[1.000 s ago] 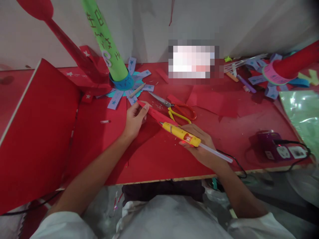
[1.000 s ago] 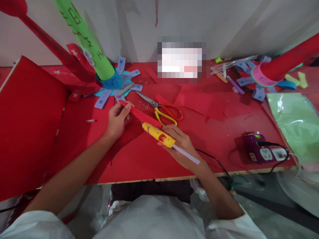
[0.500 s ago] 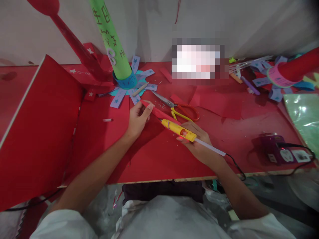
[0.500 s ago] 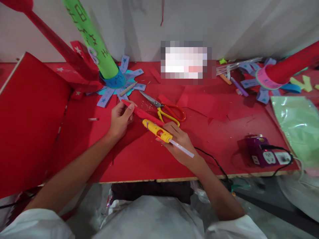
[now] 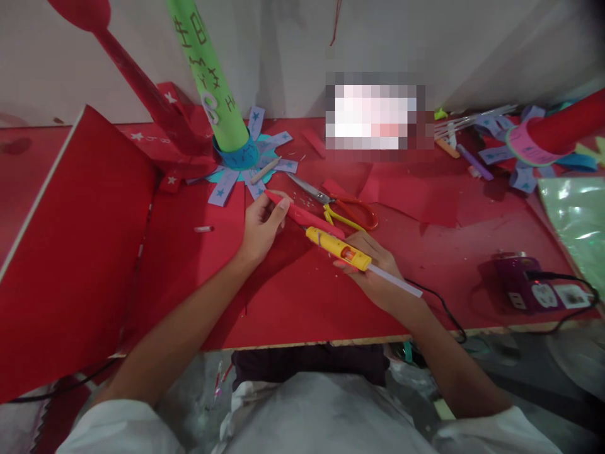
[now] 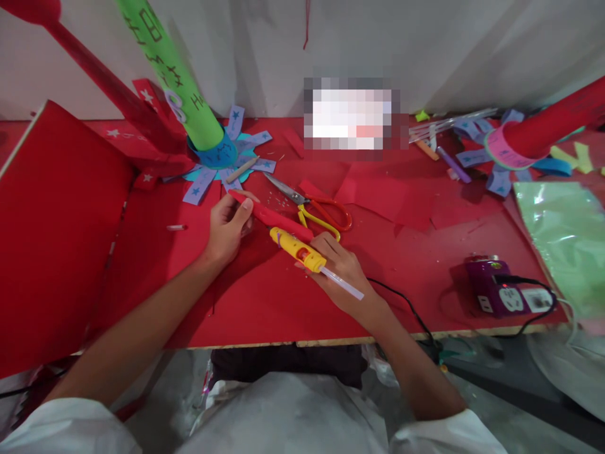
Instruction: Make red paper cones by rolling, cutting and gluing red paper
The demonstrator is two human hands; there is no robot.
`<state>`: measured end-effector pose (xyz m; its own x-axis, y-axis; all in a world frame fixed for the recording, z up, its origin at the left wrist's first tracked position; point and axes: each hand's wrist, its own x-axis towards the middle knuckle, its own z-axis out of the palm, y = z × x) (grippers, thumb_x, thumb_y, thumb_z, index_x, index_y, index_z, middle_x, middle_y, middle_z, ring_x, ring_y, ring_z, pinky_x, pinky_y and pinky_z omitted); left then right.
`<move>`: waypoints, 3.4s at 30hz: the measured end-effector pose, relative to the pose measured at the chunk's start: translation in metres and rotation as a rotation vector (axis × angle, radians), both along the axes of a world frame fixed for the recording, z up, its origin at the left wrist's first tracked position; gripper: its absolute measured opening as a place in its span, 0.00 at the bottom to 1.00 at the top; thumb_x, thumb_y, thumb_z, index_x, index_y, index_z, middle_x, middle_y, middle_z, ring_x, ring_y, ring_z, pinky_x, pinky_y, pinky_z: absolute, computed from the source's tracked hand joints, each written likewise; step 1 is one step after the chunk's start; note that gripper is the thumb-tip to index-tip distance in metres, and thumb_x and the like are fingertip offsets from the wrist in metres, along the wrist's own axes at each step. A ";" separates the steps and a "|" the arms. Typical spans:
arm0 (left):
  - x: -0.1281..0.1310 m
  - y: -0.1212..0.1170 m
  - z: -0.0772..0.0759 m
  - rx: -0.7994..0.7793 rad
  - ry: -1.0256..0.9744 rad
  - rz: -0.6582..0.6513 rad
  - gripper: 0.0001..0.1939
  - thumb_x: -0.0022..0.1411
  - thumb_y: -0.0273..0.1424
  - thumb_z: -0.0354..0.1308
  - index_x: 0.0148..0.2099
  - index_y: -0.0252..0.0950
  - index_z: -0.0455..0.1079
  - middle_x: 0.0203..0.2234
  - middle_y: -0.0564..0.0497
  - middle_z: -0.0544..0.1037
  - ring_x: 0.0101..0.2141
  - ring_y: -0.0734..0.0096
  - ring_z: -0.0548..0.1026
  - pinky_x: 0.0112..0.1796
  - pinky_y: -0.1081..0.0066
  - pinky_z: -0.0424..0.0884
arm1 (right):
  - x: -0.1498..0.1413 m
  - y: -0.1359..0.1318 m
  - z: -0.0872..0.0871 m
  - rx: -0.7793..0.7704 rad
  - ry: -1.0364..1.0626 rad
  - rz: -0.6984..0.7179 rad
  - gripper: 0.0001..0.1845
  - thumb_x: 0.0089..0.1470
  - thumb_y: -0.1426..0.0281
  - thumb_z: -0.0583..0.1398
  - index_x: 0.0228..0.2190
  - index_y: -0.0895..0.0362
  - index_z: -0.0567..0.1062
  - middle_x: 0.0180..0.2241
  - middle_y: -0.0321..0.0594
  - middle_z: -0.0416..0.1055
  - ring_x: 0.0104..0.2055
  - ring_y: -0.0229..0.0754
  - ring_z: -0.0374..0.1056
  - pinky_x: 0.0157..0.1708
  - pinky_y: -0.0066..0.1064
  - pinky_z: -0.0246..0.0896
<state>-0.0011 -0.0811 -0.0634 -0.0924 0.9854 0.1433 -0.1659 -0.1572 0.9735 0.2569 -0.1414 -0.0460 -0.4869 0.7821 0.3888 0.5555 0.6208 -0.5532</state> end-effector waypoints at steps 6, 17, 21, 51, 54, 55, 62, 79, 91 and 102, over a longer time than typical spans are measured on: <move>0.001 -0.001 0.002 0.011 0.006 -0.007 0.23 0.62 0.53 0.72 0.41 0.37 0.76 0.18 0.59 0.67 0.18 0.81 0.60 0.20 0.75 0.55 | 0.002 -0.002 -0.004 -0.029 -0.019 -0.015 0.11 0.75 0.60 0.57 0.42 0.53 0.72 0.40 0.44 0.75 0.40 0.46 0.74 0.33 0.34 0.68; 0.000 -0.002 0.003 0.008 0.010 -0.014 0.23 0.62 0.52 0.72 0.42 0.38 0.76 0.18 0.59 0.67 0.18 0.80 0.61 0.20 0.75 0.55 | 0.002 0.001 -0.004 0.010 -0.019 0.002 0.09 0.74 0.60 0.58 0.43 0.52 0.73 0.39 0.43 0.77 0.42 0.46 0.76 0.32 0.34 0.70; 0.000 -0.002 0.002 -0.003 0.001 -0.017 0.23 0.62 0.53 0.72 0.42 0.38 0.76 0.18 0.59 0.67 0.17 0.80 0.60 0.19 0.75 0.55 | 0.002 0.001 -0.005 0.010 0.001 0.004 0.08 0.73 0.62 0.60 0.41 0.52 0.74 0.38 0.43 0.76 0.41 0.46 0.75 0.32 0.33 0.69; 0.003 0.001 0.008 -0.059 -0.074 0.045 0.26 0.57 0.55 0.74 0.39 0.38 0.74 0.16 0.61 0.64 0.15 0.82 0.56 0.17 0.76 0.49 | 0.012 -0.011 -0.004 -0.069 0.119 0.030 0.11 0.69 0.65 0.64 0.51 0.52 0.75 0.47 0.47 0.78 0.49 0.48 0.79 0.42 0.36 0.78; 0.002 0.001 0.007 -0.062 -0.059 0.056 0.26 0.56 0.55 0.74 0.38 0.39 0.75 0.16 0.60 0.65 0.16 0.81 0.57 0.17 0.76 0.50 | 0.022 -0.015 -0.007 -0.063 0.152 0.029 0.13 0.67 0.67 0.66 0.52 0.51 0.77 0.51 0.50 0.78 0.51 0.51 0.80 0.46 0.40 0.79; 0.002 0.002 0.006 -0.061 -0.058 0.058 0.26 0.56 0.55 0.74 0.38 0.39 0.74 0.16 0.60 0.65 0.16 0.82 0.58 0.17 0.76 0.51 | 0.025 -0.017 -0.008 -0.058 0.168 0.018 0.13 0.66 0.66 0.66 0.51 0.51 0.78 0.51 0.50 0.79 0.51 0.52 0.80 0.45 0.41 0.79; 0.002 0.003 0.005 -0.058 -0.064 0.058 0.26 0.56 0.54 0.75 0.38 0.39 0.73 0.16 0.62 0.64 0.15 0.83 0.56 0.16 0.76 0.49 | 0.056 -0.042 -0.014 -0.042 0.193 -0.225 0.15 0.63 0.60 0.69 0.49 0.51 0.80 0.38 0.44 0.85 0.31 0.47 0.81 0.30 0.36 0.77; -0.001 0.007 -0.004 0.003 -0.023 0.142 0.26 0.57 0.54 0.74 0.33 0.39 0.69 0.20 0.60 0.63 0.16 0.83 0.57 0.17 0.74 0.50 | 0.168 -0.015 -0.026 -0.021 -0.352 -0.950 0.29 0.62 0.64 0.58 0.62 0.59 0.72 0.52 0.65 0.79 0.50 0.67 0.75 0.45 0.51 0.67; 0.001 0.006 -0.002 -0.027 -0.044 0.133 0.27 0.55 0.55 0.75 0.34 0.38 0.71 0.19 0.60 0.63 0.16 0.83 0.57 0.17 0.76 0.51 | 0.129 0.001 0.021 0.165 -0.377 -0.929 0.22 0.67 0.65 0.58 0.56 0.61 0.80 0.48 0.63 0.81 0.52 0.63 0.74 0.53 0.52 0.66; -0.001 0.005 0.006 -0.112 -0.198 0.155 0.29 0.52 0.55 0.77 0.34 0.36 0.71 0.20 0.61 0.65 0.17 0.85 0.59 0.17 0.80 0.51 | -0.015 0.017 0.086 0.370 0.253 -0.398 0.10 0.72 0.67 0.59 0.46 0.49 0.83 0.35 0.35 0.83 0.24 0.35 0.71 0.27 0.32 0.61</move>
